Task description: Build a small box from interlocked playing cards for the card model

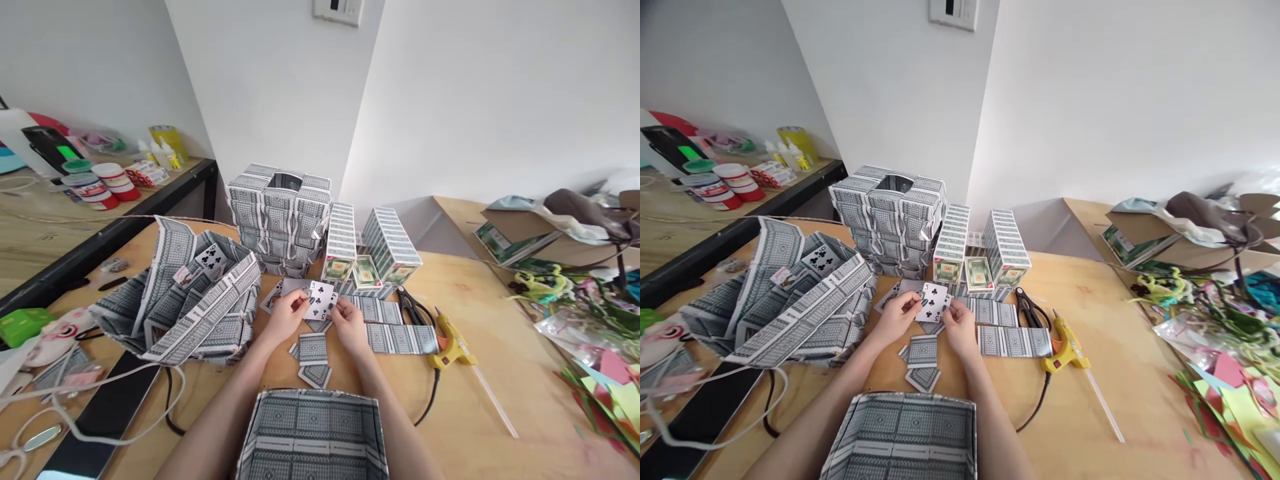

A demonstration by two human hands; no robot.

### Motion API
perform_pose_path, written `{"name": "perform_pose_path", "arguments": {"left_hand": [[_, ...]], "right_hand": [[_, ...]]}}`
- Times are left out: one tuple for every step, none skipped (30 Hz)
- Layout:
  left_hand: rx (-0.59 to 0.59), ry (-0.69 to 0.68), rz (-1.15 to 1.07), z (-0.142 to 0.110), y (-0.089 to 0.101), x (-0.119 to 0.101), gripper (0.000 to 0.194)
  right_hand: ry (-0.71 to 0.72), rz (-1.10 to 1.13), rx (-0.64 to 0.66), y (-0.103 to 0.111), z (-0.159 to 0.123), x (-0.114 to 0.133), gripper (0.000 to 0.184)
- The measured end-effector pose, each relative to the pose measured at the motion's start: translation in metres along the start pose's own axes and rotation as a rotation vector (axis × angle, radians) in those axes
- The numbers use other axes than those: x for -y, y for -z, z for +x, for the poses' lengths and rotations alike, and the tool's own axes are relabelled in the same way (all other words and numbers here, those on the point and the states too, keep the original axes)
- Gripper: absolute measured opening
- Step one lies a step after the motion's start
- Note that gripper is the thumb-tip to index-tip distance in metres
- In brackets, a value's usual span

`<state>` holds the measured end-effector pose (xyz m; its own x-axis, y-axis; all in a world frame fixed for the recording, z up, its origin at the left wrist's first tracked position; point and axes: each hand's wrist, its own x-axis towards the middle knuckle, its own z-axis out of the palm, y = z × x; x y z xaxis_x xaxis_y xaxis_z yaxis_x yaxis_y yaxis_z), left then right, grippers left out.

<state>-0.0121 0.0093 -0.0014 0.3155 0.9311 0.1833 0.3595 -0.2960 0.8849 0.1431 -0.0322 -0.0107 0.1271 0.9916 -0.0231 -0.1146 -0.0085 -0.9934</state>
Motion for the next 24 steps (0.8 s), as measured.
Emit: {"name": "perform_pose_path", "arguments": {"left_hand": [[-0.004,-0.001,0.005,0.000,0.000,0.001,0.015],[-0.006,-0.001,0.012,0.000,-0.001,0.002,0.015],[-0.004,0.000,0.017,0.000,-0.001,0.002,0.016],[0.002,-0.001,0.021,0.000,-0.001,0.002,0.016],[0.010,-0.003,0.023,0.000,-0.001,0.002,0.017],[0.014,-0.008,0.023,0.000,-0.001,0.002,0.018],[0.015,-0.015,0.022,-0.001,-0.001,0.001,0.019],[0.014,-0.025,0.021,-0.001,-0.001,0.001,0.019],[0.011,-0.036,0.022,-0.001,-0.001,0.000,0.020],[0.009,-0.046,0.025,-0.001,-0.001,-0.001,0.020],[0.009,-0.055,0.031,-0.002,0.000,-0.002,0.020],[0.014,-0.062,0.040,-0.002,0.000,-0.002,0.021],[0.021,-0.069,0.049,-0.002,0.000,-0.002,0.022],[0.026,-0.074,0.058,-0.002,0.000,-0.002,0.023],[0.029,-0.079,0.064,-0.002,0.001,-0.003,0.024],[0.030,-0.084,0.066,-0.002,0.001,-0.003,0.024],[0.029,-0.088,0.066,-0.002,0.001,-0.003,0.024],[0.028,-0.095,0.065,-0.002,0.001,-0.003,0.024],[0.028,-0.103,0.066,-0.002,0.002,-0.003,0.024],[0.029,-0.112,0.069,-0.002,0.002,-0.004,0.025],[0.032,-0.120,0.073,-0.002,0.003,-0.004,0.026],[0.033,-0.127,0.076,-0.002,0.003,-0.005,0.026],[0.035,-0.131,0.079,-0.002,0.003,-0.005,0.027],[0.038,-0.134,0.081,-0.002,0.004,-0.005,0.027]], "right_hand": [[0.006,-0.013,-0.008,0.000,0.000,0.000,0.022],[0.013,-0.025,-0.012,-0.001,0.000,0.000,0.023],[0.023,-0.034,-0.013,-0.001,0.000,-0.001,0.024],[0.035,-0.041,-0.011,-0.001,-0.001,-0.001,0.024],[0.046,-0.047,-0.009,-0.002,-0.001,-0.001,0.025],[0.055,-0.053,-0.008,-0.002,-0.001,-0.001,0.026],[0.060,-0.060,-0.011,-0.002,-0.001,-0.001,0.027],[0.063,-0.069,-0.016,-0.001,-0.001,-0.001,0.027],[0.065,-0.078,-0.021,-0.001,0.000,-0.002,0.028],[0.064,-0.087,-0.023,-0.001,0.000,-0.003,0.028],[0.062,-0.093,-0.023,0.000,0.000,-0.003,0.028],[0.059,-0.096,-0.022,0.000,0.000,-0.004,0.028],[0.056,-0.098,-0.023,0.000,0.001,-0.005,0.028],[0.054,-0.101,-0.026,0.001,0.001,-0.006,0.028],[0.054,-0.103,-0.028,0.001,0.001,-0.007,0.028],[0.057,-0.105,-0.029,0.001,0.001,-0.008,0.027],[0.062,-0.106,-0.030,0.001,0.001,-0.008,0.027],[0.067,-0.113,-0.029,0.001,0.001,-0.008,0.026],[0.074,-0.128,-0.034,0.001,0.001,-0.009,0.026],[0.081,-0.153,-0.042,0.001,0.001,-0.009,0.025],[0.090,-0.184,-0.054,0.001,0.001,-0.009,0.024],[0.099,-0.214,-0.068,0.001,0.001,-0.010,0.023],[0.110,-0.241,-0.080,0.001,0.000,-0.010,0.023],[0.120,-0.260,-0.087,0.002,0.000,-0.011,0.022]]}}
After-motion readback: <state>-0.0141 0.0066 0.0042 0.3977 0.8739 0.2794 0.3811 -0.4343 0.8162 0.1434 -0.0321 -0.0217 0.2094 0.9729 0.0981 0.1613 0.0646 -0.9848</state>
